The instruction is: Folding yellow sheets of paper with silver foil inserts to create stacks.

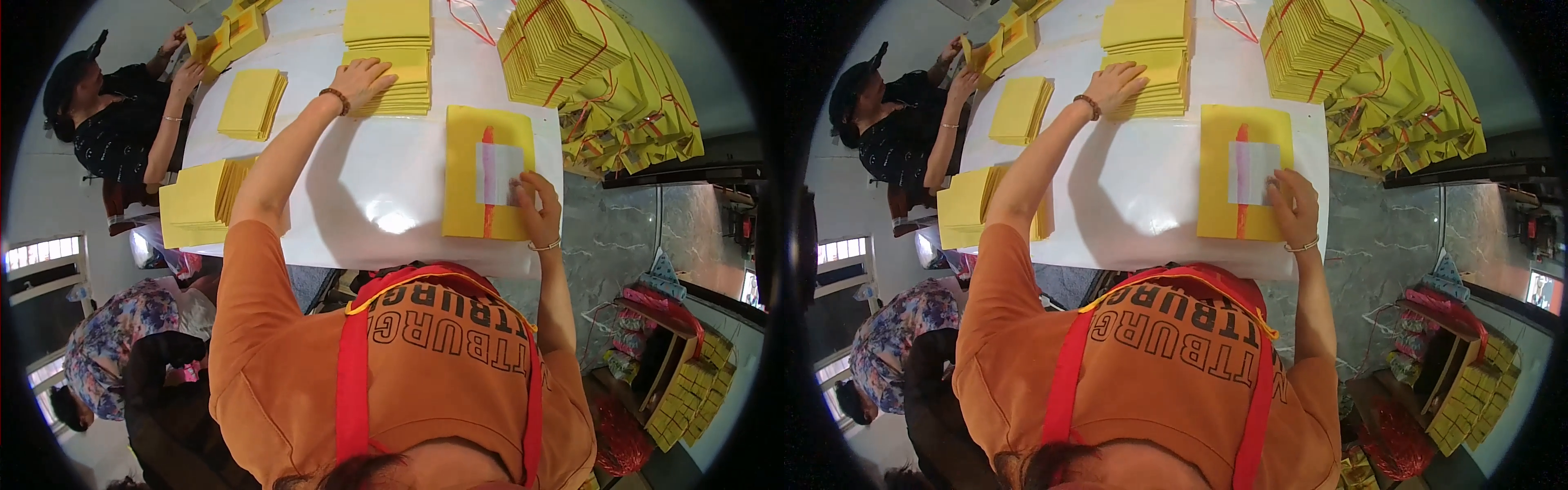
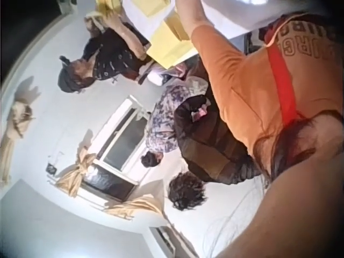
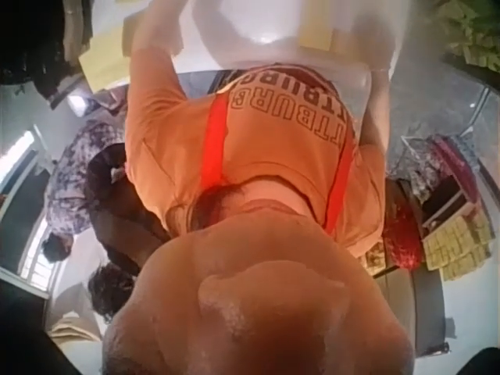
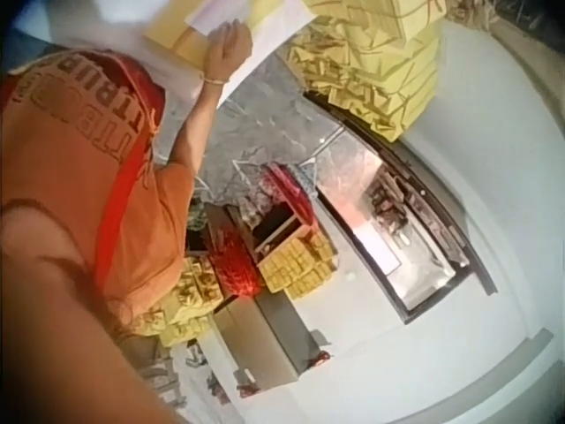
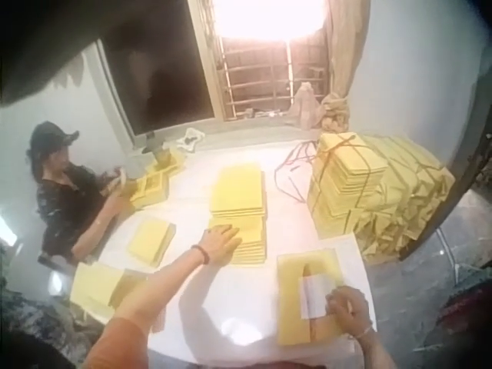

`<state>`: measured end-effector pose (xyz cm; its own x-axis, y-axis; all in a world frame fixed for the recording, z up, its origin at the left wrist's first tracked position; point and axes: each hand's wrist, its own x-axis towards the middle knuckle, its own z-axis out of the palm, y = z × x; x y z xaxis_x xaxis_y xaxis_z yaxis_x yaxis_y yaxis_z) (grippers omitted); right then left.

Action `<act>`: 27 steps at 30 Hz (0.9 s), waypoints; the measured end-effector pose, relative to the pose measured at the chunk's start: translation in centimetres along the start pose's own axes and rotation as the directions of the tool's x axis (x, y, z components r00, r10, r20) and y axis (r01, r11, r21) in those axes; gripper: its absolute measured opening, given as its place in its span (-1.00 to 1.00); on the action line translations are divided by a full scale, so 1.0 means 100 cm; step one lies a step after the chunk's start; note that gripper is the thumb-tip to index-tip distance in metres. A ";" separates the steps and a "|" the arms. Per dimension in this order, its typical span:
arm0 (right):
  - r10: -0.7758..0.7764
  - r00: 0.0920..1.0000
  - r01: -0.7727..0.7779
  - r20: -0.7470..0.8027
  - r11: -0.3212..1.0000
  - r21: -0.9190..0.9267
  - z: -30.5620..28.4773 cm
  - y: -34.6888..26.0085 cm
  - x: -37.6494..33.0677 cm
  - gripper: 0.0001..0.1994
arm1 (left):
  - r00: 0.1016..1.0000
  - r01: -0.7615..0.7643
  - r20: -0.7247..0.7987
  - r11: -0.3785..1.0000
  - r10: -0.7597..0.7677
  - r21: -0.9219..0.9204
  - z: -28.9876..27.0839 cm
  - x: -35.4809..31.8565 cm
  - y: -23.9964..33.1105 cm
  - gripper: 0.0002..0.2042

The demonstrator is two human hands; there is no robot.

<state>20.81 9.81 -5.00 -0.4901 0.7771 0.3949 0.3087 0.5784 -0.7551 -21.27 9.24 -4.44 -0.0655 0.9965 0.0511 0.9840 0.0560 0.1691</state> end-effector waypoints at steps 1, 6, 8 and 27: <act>0.003 1.000 -0.003 0.000 1.000 0.000 -0.001 0.002 -0.001 -0.73 | 1.000 -0.001 0.002 1.000 0.001 0.000 -0.001 -0.001 -0.001 -0.46; -0.119 0.977 0.146 0.176 0.978 -0.151 -0.004 0.013 -0.004 -0.71 | 0.996 0.090 -0.020 0.994 -0.091 -0.059 -0.018 0.004 0.017 -0.47; -0.129 0.977 0.155 0.170 0.977 -0.145 0.000 0.011 -0.004 -0.71 | 0.947 0.029 -0.319 0.999 -0.032 -0.013 -0.010 -0.003 0.020 -0.57; -0.013 0.978 0.014 0.207 1.000 -0.005 0.007 0.029 -0.012 -0.84 | 0.894 -0.448 -0.135 0.839 0.428 -0.309 0.019 -0.129 0.217 -0.59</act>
<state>21.74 10.40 -8.01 -0.6523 0.7013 0.2877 0.3060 0.5909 -0.7465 1.29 -2.25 -3.31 0.3400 0.9064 0.2507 0.8034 -0.4185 0.4236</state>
